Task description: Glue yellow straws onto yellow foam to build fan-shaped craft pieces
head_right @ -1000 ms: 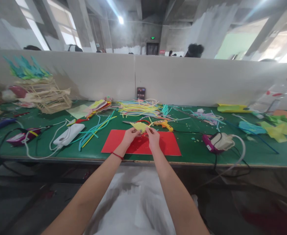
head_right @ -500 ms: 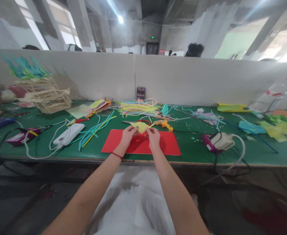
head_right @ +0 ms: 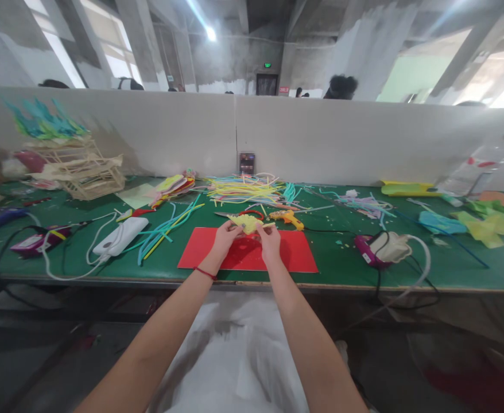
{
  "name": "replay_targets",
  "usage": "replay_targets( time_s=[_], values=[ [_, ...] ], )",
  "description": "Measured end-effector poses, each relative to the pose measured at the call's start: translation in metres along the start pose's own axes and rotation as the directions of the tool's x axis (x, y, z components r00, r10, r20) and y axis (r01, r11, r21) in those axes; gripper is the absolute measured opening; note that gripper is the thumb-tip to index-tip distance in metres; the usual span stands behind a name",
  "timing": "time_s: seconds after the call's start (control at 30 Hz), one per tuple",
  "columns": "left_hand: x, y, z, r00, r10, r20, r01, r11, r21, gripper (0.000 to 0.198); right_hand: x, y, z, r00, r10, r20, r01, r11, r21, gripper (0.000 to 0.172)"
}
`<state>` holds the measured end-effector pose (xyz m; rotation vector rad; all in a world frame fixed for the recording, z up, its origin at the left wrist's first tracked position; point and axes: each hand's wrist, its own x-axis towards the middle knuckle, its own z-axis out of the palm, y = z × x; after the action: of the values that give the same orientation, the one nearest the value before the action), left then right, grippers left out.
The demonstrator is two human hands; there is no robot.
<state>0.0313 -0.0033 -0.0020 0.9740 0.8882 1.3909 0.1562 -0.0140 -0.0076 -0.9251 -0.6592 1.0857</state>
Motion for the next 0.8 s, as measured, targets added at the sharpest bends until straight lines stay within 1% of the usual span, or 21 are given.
replay_targets(
  time_s=[0.23, 0.4, 0.57, 0.67, 0.8],
  values=[
    [0.0015, -0.0007, -0.0011, 0.999, 0.032, -0.042, -0.033, 0.999, -0.012, 0.036, -0.0041, -0.0022, 0.0036, 1.0, 0.0, 0.031, 0.001, 1.0, -0.021, 0.045],
    [0.0026, -0.0004, -0.0011, 0.999, 0.021, -0.043, -0.021, 1.0, -0.005, 0.038, -0.0038, -0.0023, 0.0034, 1.0, 0.013, 0.011, -0.013, 1.0, 0.018, 0.047],
    [0.003, -0.0012, -0.0008, 0.998, 0.019, -0.057, -0.02, 1.0, -0.024, 0.041, -0.003, -0.0021, 0.0025, 1.0, 0.015, 0.009, -0.015, 1.0, -0.006, 0.048],
    [0.0041, -0.0019, -0.0003, 0.996, 0.01, -0.087, -0.013, 0.999, -0.039, 0.039, -0.0029, -0.0017, 0.0026, 1.0, 0.016, 0.006, -0.016, 1.0, -0.02, 0.048],
    [0.006, -0.0027, 0.0002, 0.993, -0.004, -0.12, -0.006, 0.997, -0.08, 0.033, -0.0022, -0.0015, 0.0025, 1.0, -0.004, -0.002, 0.004, 1.0, 0.015, 0.048]
  ],
)
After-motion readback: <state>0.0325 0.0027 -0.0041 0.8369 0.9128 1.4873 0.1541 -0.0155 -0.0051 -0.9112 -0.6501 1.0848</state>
